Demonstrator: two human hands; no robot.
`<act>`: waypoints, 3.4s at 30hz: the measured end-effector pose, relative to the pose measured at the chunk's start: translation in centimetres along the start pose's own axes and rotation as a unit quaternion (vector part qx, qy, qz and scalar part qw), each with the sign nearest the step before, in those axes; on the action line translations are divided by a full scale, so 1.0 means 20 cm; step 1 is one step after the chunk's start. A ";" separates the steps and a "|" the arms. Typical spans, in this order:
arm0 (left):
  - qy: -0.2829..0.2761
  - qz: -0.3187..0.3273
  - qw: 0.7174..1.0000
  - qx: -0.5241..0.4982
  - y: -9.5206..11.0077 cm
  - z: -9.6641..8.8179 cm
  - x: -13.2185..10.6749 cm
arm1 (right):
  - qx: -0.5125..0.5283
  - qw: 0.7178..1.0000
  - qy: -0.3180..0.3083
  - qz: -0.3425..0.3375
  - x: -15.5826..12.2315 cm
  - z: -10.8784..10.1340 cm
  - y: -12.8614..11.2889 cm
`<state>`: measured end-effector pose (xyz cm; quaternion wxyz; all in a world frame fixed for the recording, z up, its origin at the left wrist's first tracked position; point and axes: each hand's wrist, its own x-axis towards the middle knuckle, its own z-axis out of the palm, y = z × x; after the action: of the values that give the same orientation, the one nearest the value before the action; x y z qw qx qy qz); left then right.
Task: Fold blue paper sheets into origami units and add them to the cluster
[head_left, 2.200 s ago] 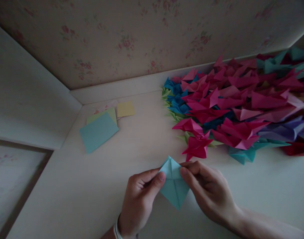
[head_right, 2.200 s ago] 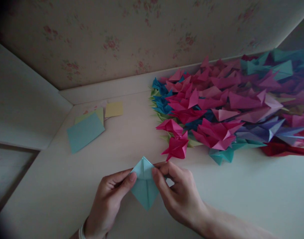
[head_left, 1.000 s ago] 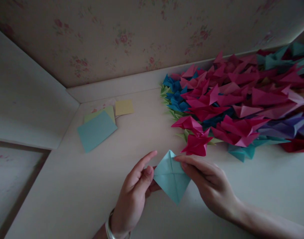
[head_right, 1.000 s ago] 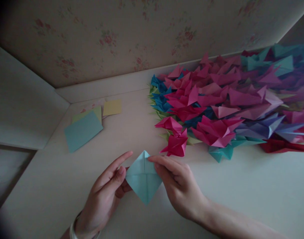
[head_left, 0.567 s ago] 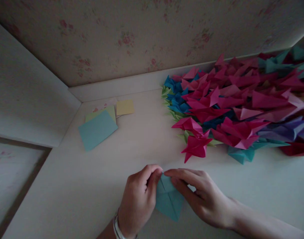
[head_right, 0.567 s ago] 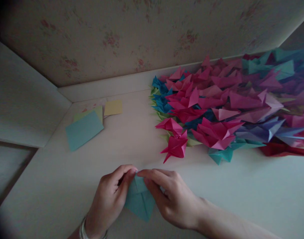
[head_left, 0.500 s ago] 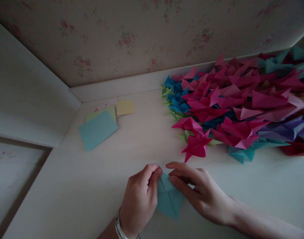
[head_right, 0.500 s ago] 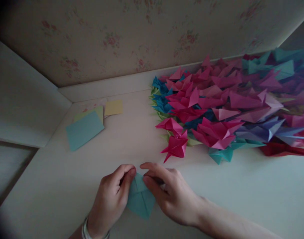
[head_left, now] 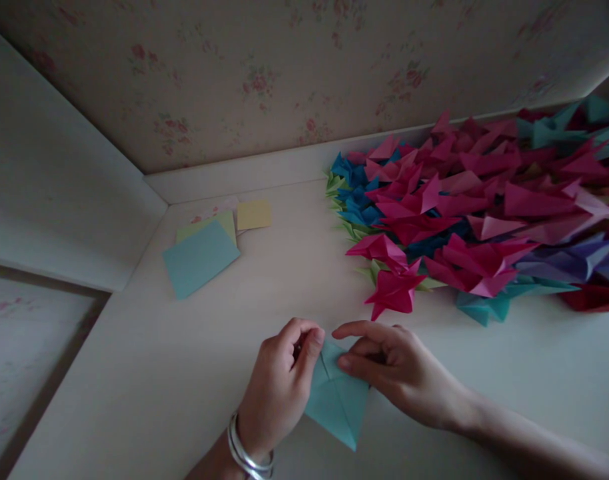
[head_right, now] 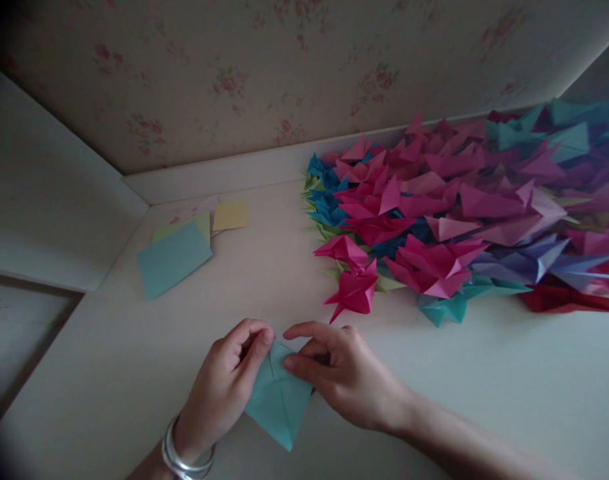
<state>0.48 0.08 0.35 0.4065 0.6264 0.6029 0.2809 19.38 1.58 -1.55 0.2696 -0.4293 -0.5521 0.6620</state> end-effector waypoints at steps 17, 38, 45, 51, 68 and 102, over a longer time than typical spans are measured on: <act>0.023 -0.041 0.995 -0.089 -0.02 -0.03 0.03 | 0.113 0.994 0.008 0.007 -0.03 -0.05 -0.02; 0.002 0.030 1.000 -0.003 0.00 0.04 0.00 | 0.031 0.997 -0.055 0.049 0.02 0.01 -0.01; 0.015 0.036 0.999 -0.002 -0.01 0.05 0.00 | 0.009 0.998 -0.030 0.050 0.00 0.03 0.01; 0.014 0.029 0.999 -0.009 -0.02 0.04 0.00 | 0.031 0.997 -0.043 0.054 0.01 0.02 0.00; 0.017 -0.013 0.998 -0.060 -0.04 -0.02 0.02 | 0.101 0.985 -0.106 0.092 0.01 -0.08 -0.03; -0.027 -0.147 0.954 -0.259 -0.04 0.02 0.05 | -0.231 0.907 -0.083 -0.342 -0.01 -0.12 0.01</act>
<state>0.53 0.97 -0.61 0.6075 0.4116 0.5835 0.3479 21.65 2.62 -1.68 0.3260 -0.2074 -0.8228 0.4167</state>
